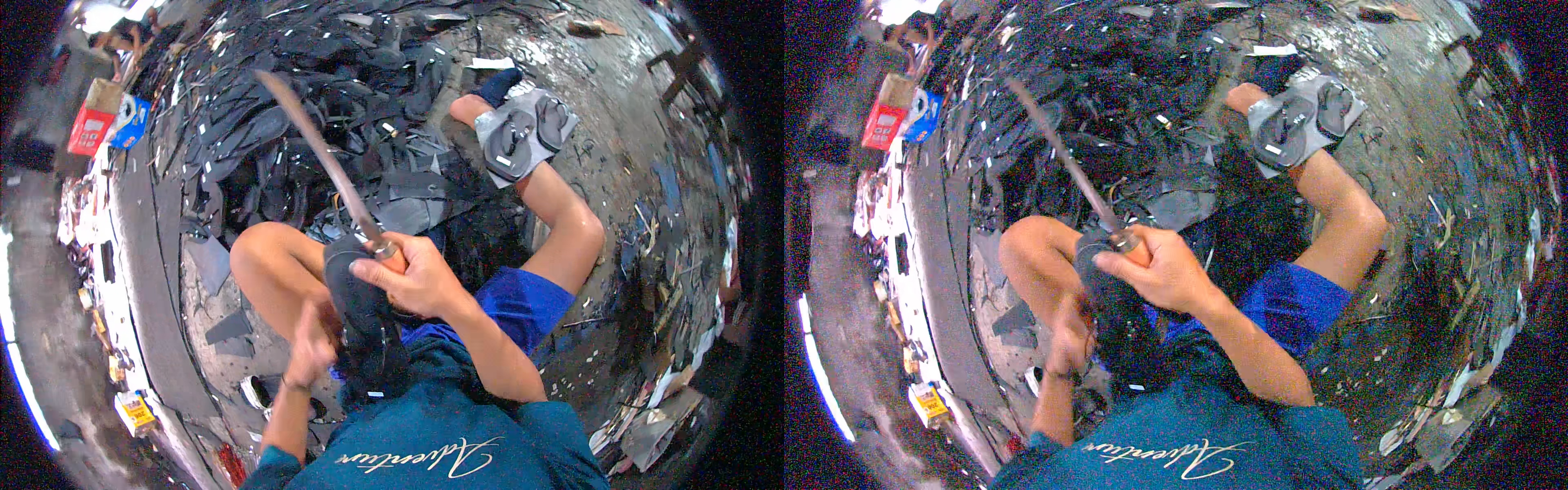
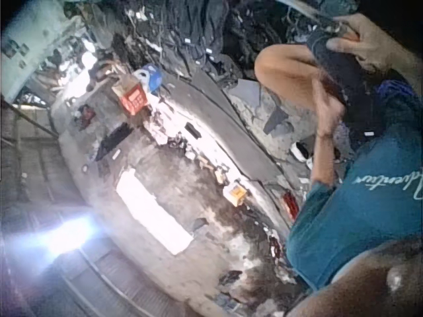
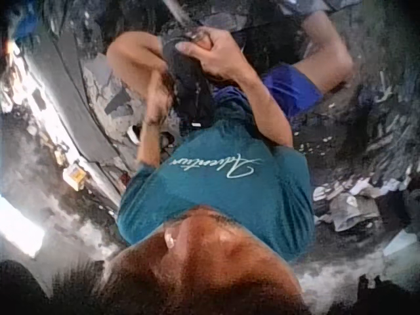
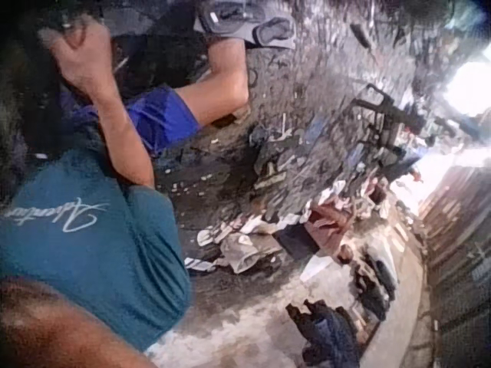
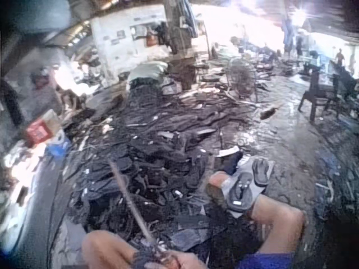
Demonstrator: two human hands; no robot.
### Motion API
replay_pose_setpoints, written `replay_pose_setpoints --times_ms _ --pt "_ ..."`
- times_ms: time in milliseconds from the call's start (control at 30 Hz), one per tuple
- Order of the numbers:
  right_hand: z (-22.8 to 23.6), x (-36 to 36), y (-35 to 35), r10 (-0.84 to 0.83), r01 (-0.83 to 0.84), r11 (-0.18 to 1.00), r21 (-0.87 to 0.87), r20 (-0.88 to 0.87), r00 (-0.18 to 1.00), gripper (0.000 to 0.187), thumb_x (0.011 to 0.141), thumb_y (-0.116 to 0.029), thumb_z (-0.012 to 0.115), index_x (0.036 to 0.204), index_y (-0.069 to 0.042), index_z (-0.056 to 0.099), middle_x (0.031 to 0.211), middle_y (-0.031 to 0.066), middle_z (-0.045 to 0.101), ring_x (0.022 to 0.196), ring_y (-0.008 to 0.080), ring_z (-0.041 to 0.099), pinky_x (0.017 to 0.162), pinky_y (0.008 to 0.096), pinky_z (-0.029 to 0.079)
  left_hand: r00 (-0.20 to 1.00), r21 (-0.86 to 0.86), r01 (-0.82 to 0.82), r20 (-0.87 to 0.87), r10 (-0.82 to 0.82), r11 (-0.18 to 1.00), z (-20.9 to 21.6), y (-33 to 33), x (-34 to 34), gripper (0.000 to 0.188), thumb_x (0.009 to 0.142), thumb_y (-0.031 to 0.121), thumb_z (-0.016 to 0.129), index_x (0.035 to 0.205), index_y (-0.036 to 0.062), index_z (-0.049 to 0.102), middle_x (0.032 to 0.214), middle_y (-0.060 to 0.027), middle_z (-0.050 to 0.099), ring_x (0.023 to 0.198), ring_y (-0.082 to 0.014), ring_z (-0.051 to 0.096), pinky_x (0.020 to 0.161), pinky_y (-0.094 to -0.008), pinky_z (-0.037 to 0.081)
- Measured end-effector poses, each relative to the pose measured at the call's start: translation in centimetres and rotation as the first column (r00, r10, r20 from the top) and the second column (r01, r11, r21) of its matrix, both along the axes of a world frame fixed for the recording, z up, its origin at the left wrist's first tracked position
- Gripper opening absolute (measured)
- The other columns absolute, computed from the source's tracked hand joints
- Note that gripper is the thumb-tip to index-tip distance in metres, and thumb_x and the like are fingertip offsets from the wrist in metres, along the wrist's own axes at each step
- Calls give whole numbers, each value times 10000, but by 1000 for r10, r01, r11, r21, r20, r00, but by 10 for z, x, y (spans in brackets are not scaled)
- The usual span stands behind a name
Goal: The person sits on the floor and uses a knife to trim excess rubber from the edges of black flip-flop soles. They handle each sole one at a time, scraping the blade along the perimeter to remove uneven material, then place the trimmed soles into a pile.
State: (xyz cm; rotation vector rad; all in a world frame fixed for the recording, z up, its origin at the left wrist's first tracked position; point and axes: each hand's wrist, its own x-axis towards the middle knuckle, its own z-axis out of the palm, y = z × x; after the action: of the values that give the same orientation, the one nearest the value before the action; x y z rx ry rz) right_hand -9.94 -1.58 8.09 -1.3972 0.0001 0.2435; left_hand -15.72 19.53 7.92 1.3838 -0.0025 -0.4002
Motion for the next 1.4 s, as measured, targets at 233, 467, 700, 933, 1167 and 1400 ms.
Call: replay_pose_setpoints --times_ms 233,467,700,933,1167,1400 --pt "9 -69 -26 -196 381 849 -365 452 870 334 834 -103 744 1143 -9 658 891 125 691 717 205 643 649 307 515 942 91 -289 -149 300 953 68 8 63 376 1018 343 498 1220 31 558 1004 -80 669 867 -178 665 760 -319 564" --pt "-11 -122 -21 41 68 903 -424 243 969 329 774 -134 795 1074 -35 701 927 107 715 730 244 669 647 331 542 863 50 -447 -239 445 893 27 25 37 501 986 479 465 1255 59 513 1106 -175 641 967 -321 662 881 -453 556" --pt "-13 -89 0 0 285 844 -454 532 847 366 804 -135 768 1143 -35 672 987 110 723 754 252 679 670 337 550 881 9 -372 -313 356 928 24 27 25 420 1012 333 510 1275 5 492 1067 -62 618 936 -194 649 828 -318 541" --pt "18 -46 -5 -179 342 891 -299 463 868 308 825 -91 732 1100 35 672 801 136 670 592 178 584 550 299 468 982 171 -171 -50 182 970 79 22 58 519 950 508 524 1143 27 529 810 -121 637 622 -221 635 543 -329 539" --pt "5 -128 -58 147 -13 872 -490 236 961 292 780 -158 787 1035 -31 719 906 111 728 663 210 660 616 319 534 974 130 159 -184 -134 979 60 48 29 550 925 350 657 1301 3 455 1147 -106 619 1048 -211 624 916 -367 503" --pt "45 -115 -73 214 -30 776 -631 218 952 312 792 -213 792 1059 -71 717 895 102 727 674 239 676 607 329 537 968 82 245 -79 -239 966 63 14 13 285 919 226 698 1113 31 621 989 -13 596 900 -100 534 795 -290 438"
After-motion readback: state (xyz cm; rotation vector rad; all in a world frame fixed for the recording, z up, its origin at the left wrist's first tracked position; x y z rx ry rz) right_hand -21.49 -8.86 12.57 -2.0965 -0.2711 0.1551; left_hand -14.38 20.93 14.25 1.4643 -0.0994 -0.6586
